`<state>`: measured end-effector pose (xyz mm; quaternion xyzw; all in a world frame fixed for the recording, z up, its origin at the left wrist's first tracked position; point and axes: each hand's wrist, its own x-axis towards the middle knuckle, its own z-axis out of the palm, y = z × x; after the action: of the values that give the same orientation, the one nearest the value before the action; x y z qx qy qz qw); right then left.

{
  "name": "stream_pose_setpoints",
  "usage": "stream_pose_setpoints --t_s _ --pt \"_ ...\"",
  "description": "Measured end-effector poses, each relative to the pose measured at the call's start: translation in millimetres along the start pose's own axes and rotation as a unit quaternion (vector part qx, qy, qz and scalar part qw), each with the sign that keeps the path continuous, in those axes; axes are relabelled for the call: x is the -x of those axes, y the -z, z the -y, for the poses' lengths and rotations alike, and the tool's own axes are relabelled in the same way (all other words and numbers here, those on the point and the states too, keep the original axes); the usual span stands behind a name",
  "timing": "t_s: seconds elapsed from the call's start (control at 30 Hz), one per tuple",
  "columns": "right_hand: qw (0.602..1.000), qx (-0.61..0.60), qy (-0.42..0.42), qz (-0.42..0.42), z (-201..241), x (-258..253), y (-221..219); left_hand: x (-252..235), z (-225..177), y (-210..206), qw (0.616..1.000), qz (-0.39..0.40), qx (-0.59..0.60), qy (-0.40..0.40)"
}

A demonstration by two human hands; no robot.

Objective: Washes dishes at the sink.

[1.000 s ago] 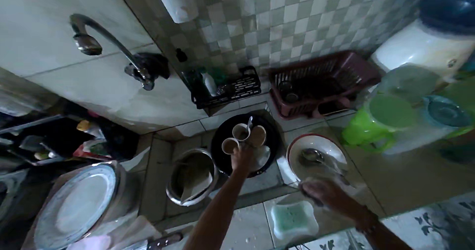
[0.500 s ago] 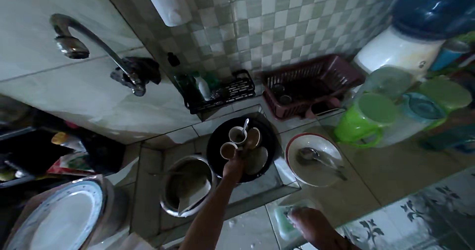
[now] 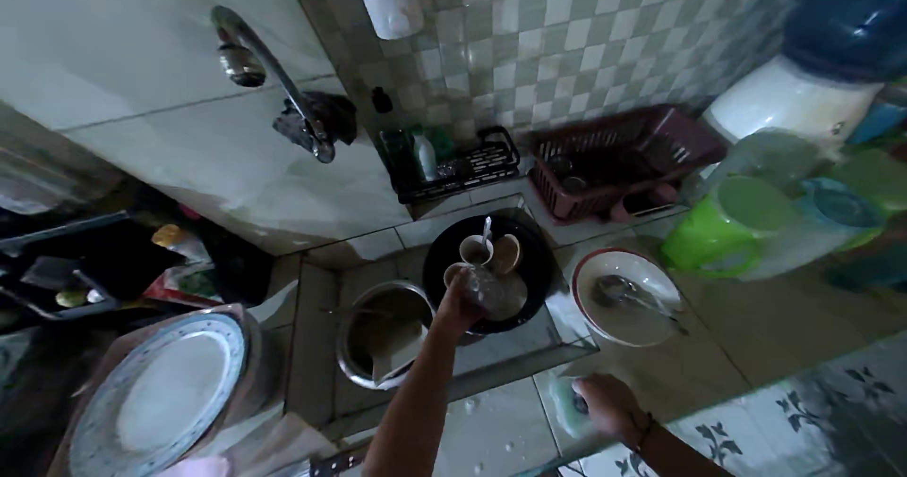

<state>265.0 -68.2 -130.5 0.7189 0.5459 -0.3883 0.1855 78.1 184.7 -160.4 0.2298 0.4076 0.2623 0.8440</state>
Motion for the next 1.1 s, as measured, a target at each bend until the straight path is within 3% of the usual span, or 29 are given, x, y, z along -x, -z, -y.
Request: stream_pose_setpoints --t_s 0.07,0.17,0.27,0.33,0.43,0.53,0.57,0.63,0.73,0.8,0.87,0.93,0.97,1.03,1.1 --pt "1.0 -0.005 0.0 -0.006 -2.3 1.1 -1.2 0.5 -4.8 -15.4 0.996 0.041 0.059 -0.049" --pt "0.999 -0.035 0.013 -0.026 -14.0 7.1 2.4 2.3 -16.0 -28.7 0.987 0.055 0.051 -0.14" --pt "0.98 -0.142 0.079 -0.116 -26.3 28.3 16.5 16.7 -23.2 -35.0 0.984 0.049 0.068 -0.158" --pt "0.93 -0.307 0.123 -0.163 -24.8 47.9 40.3 32.5 -22.8 -36.3 0.982 0.057 0.097 -0.153" --pt "0.793 -0.551 0.17 -0.196 -2.5 66.6 82.5 59.9 -15.4 -38.6 0.98 0.089 0.112 -0.139" --pt "0.7 -0.632 0.225 -0.246 42.0 55.9 114.1 85.3 -0.5 -43.2 0.982 0.106 0.083 -0.134" --pt "0.695 -0.627 0.221 -0.273 62.7 49.9 122.6 94.0 4.3 -46.5 0.983 0.102 0.073 -0.136" --pt "0.725 -0.576 0.197 -0.323 103.1 37.6 133.2 109.9 13.1 -51.1 0.984 0.095 0.059 -0.14" --pt "0.774 -0.403 0.211 -0.442 151.9 24.9 127.4 131.6 19.7 -55.0 0.983 0.066 0.056 -0.16" --pt "0.757 -0.231 0.276 -0.545 173.0 17.4 106.0 141.5 20.2 -52.2 0.978 0.036 0.079 -0.191" --pt "0.741 -0.159 0.336 -0.559 189.2 17.3 85.6 144.9 22.5 -40.9 0.958 0.021 0.074 -0.276" --pt "0.73 -0.185 0.371 -0.543 197.1 12.5 77.1 140.9 24.4 -20.1 0.932 0.009 -0.023 -0.36" --pt "0.726 -0.233 0.384 -0.521 198.8 10.1 79.9 141.4 20.8 -14.7 0.931 0.004 -0.048 -0.362" --pt "0.715 -0.37 0.381 -0.456 200.9 10.5 94.3 161.5 3.2 -26.9 0.959 -0.03 -0.006 -0.28" --pt "0.722 -0.476 0.32 -0.387 199.8 13.1 112.6 173.7 -6.4 -29.8 0.975 0.024 0.069 -0.21"
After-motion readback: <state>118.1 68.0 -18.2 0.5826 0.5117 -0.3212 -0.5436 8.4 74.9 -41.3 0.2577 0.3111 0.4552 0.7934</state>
